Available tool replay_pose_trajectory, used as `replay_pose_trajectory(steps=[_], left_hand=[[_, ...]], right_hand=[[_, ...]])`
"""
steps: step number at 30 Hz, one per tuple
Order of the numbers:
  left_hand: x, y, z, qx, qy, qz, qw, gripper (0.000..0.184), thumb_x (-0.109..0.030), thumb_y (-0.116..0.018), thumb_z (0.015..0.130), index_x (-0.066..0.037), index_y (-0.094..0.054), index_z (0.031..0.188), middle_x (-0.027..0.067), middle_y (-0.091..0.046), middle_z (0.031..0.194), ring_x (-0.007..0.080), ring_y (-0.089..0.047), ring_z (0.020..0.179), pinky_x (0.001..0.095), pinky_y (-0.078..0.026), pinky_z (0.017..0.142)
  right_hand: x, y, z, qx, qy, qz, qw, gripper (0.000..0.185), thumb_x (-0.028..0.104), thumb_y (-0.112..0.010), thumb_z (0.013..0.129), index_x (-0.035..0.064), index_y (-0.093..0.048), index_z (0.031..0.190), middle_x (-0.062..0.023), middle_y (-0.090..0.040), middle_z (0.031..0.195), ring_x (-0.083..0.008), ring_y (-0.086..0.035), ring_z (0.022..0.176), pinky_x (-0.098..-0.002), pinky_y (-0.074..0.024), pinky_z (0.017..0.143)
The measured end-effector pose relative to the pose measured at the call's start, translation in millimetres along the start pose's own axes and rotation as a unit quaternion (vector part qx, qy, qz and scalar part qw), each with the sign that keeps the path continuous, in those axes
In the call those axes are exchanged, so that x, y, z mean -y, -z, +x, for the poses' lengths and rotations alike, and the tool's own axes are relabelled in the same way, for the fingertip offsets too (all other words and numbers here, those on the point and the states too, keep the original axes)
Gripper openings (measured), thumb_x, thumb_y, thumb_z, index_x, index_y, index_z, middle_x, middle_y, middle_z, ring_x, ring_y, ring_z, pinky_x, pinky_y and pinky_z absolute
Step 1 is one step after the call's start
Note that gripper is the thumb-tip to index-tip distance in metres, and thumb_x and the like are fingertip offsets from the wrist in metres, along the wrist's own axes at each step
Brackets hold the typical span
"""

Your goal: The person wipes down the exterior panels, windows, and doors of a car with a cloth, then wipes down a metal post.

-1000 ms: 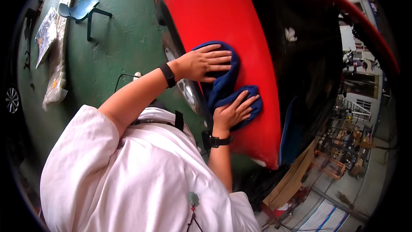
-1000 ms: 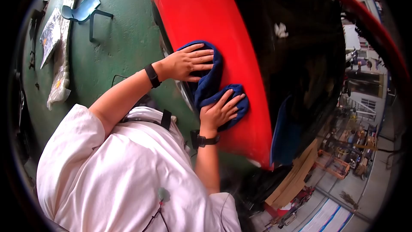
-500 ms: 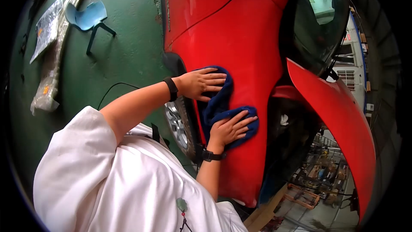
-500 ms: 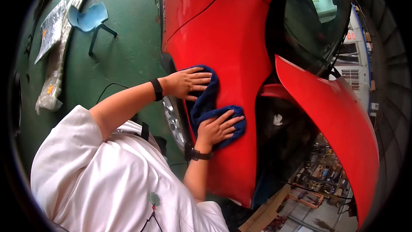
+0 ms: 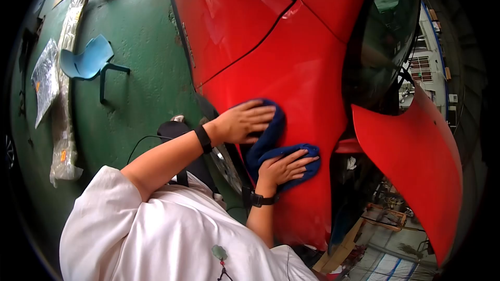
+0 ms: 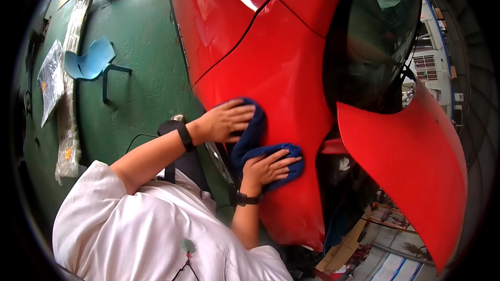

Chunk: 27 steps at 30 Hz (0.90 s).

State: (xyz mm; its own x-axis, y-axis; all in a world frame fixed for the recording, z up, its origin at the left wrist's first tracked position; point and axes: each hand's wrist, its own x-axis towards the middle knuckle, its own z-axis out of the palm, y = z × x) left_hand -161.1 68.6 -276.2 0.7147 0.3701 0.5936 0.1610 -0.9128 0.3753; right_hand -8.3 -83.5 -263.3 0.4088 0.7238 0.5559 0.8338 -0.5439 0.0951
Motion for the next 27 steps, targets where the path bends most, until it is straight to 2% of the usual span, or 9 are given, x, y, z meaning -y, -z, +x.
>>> replay_pose_trajectory(steps=[2,5,6,9,13,14,18,25,27], left_hand=[[34.7,25.5,12.5,-0.016,0.030,0.045,0.998,0.048,-0.034,-0.061,0.085,-0.012,-0.057,0.127,0.0070,-0.044,0.150,0.0226,-0.031,0.145,0.0474,-0.021,0.120],[77.9,48.4,28.3,0.007,0.005,0.112,0.994,0.048,-0.032,-0.062,0.082,-0.011,-0.058,0.125,0.0078,-0.046,0.148,0.0232,-0.032,0.144,0.0475,-0.021,0.120],[82.9,59.2,35.0,-0.026,0.015,0.117,0.993,0.046,-0.031,-0.062,0.081,-0.009,-0.060,0.122,0.0096,-0.049,0.145,0.0249,-0.034,0.143,0.0483,-0.022,0.120],[105.5,89.6,48.2,-0.037,0.050,0.116,0.991,0.045,-0.032,-0.060,0.082,-0.009,-0.061,0.121,0.0112,-0.049,0.144,0.0273,-0.036,0.142,0.0492,-0.022,0.120],[132.5,112.1,65.1,-0.047,0.037,0.109,0.992,0.052,-0.038,-0.054,0.087,-0.008,-0.058,0.128,0.0136,-0.046,0.146,0.0297,-0.036,0.142,0.0506,-0.019,0.120],[136.2,120.0,71.5,-0.061,0.039,0.091,0.993,0.058,-0.041,-0.050,0.089,-0.004,-0.054,0.133,0.0184,-0.044,0.147,0.0342,-0.034,0.142,0.0515,-0.017,0.120],[154.9,154.1,105.8,-0.102,0.048,0.061,0.992,0.067,-0.041,-0.049,0.090,0.006,-0.045,0.137,0.0274,-0.037,0.149,0.0426,-0.028,0.143,0.0521,-0.016,0.119],[164.0,156.2,131.1,-0.158,0.052,0.038,0.985,0.067,-0.036,-0.048,0.090,0.008,-0.042,0.139,0.0298,-0.034,0.150,0.0468,-0.024,0.144,0.0517,-0.015,0.120],[165.5,164.2,135.4,-0.135,0.043,0.056,0.988,0.065,-0.034,-0.049,0.090,0.008,-0.044,0.139,0.0297,-0.034,0.150,0.0473,-0.023,0.144,0.0519,-0.015,0.120]], right_hand=[[31.0,-4.2,18.5,-0.025,0.005,-0.011,1.000,0.071,0.039,-0.036,0.096,-0.0066,-0.025,0.150,-0.0379,-0.014,0.155,-0.0581,-0.022,0.139,-0.0617,-0.0136,0.113],[76.1,-10.1,60.1,-0.072,0.017,-0.036,0.997,0.075,0.038,-0.037,0.094,-0.0072,-0.020,0.151,-0.0372,-0.016,0.155,-0.0567,-0.028,0.136,-0.0604,-0.0186,0.110],[88.8,-10.0,74.8,-0.087,0.020,-0.046,0.995,0.076,0.038,-0.037,0.094,-0.0072,-0.018,0.152,-0.0367,-0.016,0.155,-0.0560,-0.030,0.135,-0.0599,-0.0204,0.109],[118.0,9.9,110.7,-0.108,0.017,-0.013,0.994,0.076,0.038,-0.036,0.094,-0.0075,-0.018,0.152,-0.0372,-0.019,0.154,-0.0553,-0.033,0.133,-0.0591,-0.0237,0.107],[149.4,30.5,159.8,-0.127,0.039,0.013,0.991,0.076,0.040,-0.036,0.096,-0.0118,-0.020,0.149,-0.0403,-0.025,0.150,-0.0565,-0.038,0.129,-0.0583,-0.0280,0.105],[153.1,37.6,171.2,-0.130,0.046,0.017,0.990,0.077,0.041,-0.036,0.096,-0.0124,-0.020,0.149,-0.0402,-0.026,0.149,-0.0559,-0.041,0.126,-0.0574,-0.0312,0.102],[171.6,55.4,224.0,-0.132,0.058,0.068,0.987,0.076,0.037,-0.042,0.097,-0.0128,-0.018,0.150,-0.0390,-0.026,0.149,-0.0513,-0.037,0.132,-0.0526,-0.0310,0.107],[198.6,85.0,315.4,-0.191,0.163,0.063,0.966,0.074,0.028,-0.046,0.095,-0.0156,-0.019,0.147,-0.0426,-0.028,0.145,-0.0518,-0.046,0.120,-0.0510,-0.0345,0.106],[206.1,97.8,343.6,-0.202,0.193,0.080,0.957,0.074,0.024,-0.051,0.092,-0.0161,-0.021,0.146,-0.0431,-0.030,0.143,-0.0521,-0.046,0.120,-0.0512,-0.0331,0.108]])
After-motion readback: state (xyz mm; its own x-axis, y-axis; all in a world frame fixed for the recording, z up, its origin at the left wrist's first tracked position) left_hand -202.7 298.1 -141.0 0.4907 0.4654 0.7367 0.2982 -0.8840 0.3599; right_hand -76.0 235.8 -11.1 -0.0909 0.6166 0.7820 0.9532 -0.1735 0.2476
